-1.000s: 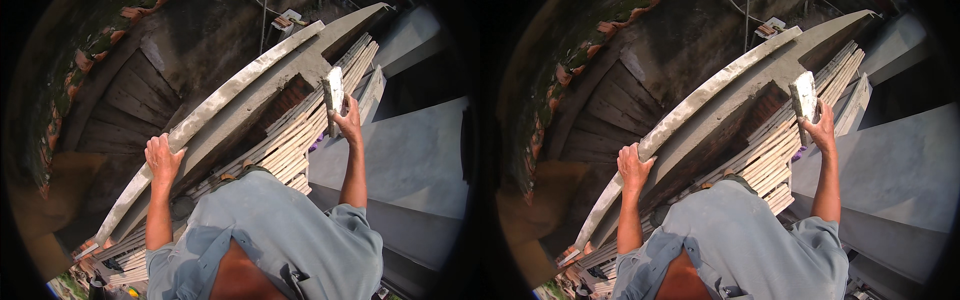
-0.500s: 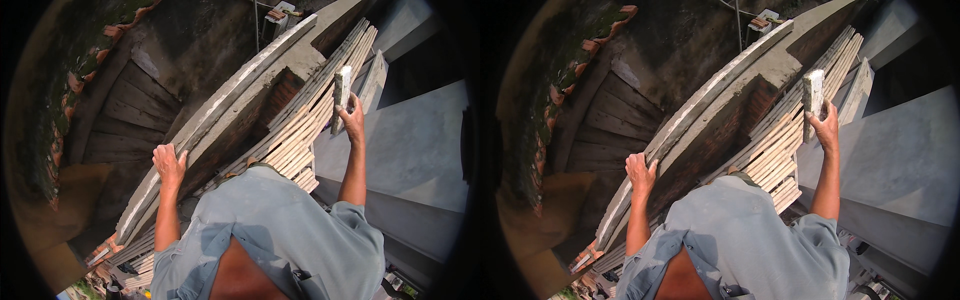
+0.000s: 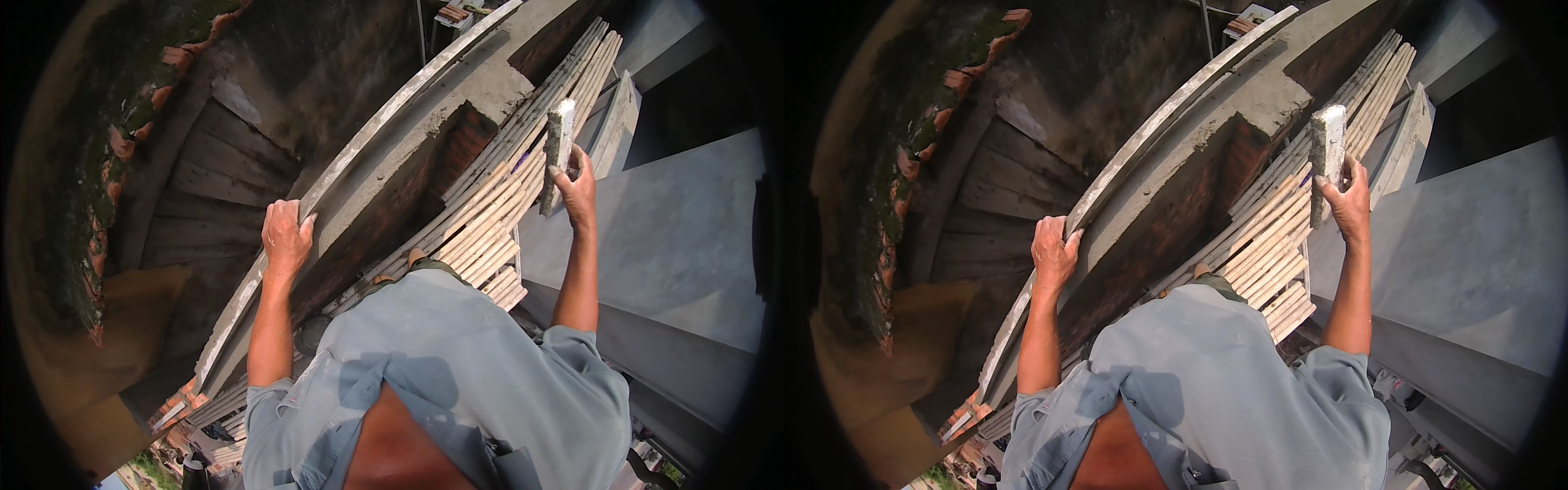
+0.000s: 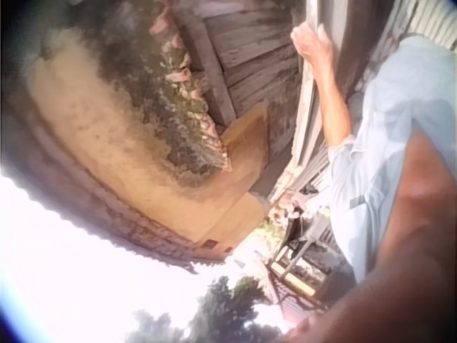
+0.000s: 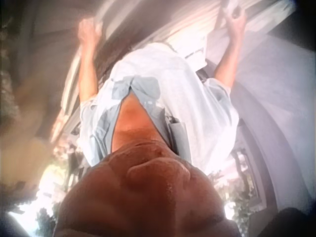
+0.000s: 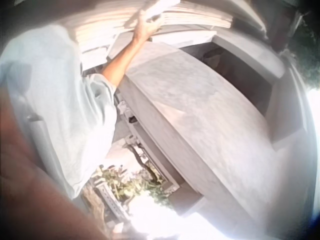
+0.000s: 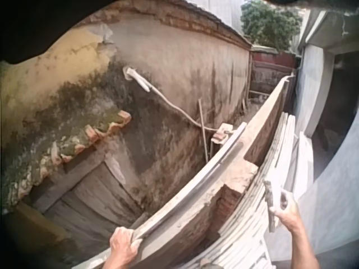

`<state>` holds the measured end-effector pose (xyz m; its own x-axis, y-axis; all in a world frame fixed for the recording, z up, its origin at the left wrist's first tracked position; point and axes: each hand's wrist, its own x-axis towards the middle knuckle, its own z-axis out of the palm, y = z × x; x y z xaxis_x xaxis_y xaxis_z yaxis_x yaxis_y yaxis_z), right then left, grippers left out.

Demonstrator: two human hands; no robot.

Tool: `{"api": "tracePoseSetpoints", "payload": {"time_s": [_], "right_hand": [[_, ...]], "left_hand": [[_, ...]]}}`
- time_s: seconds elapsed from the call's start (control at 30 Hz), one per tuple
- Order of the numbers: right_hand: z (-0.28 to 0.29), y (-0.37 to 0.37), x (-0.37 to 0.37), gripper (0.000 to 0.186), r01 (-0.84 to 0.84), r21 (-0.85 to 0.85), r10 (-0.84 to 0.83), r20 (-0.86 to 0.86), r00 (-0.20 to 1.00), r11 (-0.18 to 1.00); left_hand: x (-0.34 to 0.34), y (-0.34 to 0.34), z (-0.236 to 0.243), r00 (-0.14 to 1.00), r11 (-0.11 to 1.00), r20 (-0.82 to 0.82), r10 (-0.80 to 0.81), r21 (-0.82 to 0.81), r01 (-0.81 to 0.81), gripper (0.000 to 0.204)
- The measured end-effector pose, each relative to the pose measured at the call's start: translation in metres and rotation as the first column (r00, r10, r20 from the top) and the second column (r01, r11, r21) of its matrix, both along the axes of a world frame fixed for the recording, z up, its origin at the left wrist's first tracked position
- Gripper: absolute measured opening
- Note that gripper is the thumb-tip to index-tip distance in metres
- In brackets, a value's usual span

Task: The person applies wet cement to a brick wall using a trowel, then smooths the surface with a float. The person works on a single wall section, repeatedly spreading and leveling the cement.

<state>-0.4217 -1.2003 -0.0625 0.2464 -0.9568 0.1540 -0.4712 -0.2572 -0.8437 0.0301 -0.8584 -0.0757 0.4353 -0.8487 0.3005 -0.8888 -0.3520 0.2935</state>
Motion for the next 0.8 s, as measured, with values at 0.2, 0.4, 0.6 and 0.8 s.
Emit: {"api": "tracePoseSetpoints", "payload": {"time_s": [0.2,0.4,0.6,0.8], "right_hand": [[-0.005,0.000,-0.006,0.089,0.003,0.031,-0.004,0.038,0.999,1.000],[0.002,0.003,-0.017,0.081,0.031,-0.016,-0.031,-0.019,0.999,0.999],[-0.002,0.006,-0.012,0.078,0.024,0.027,-0.024,0.005,1.000,0.999],[-0.009,0.011,-0.013,0.084,0.027,0.077,-0.029,0.032,0.999,0.997]], "left_hand": [[0.011,-0.015,-0.014,0.998,1.000,0.053,0.016,-0.001,-0.015,0.035],[0.010,-0.036,-0.025,0.997,1.000,0.079,0.004,0.007,-0.005,0.034],[0.008,-0.048,-0.025,0.996,0.998,0.066,-0.060,0.013,0.059,0.030],[0.003,-0.004,-0.015,0.998,0.995,-0.004,-0.056,0.081,0.056,0.031]]}}
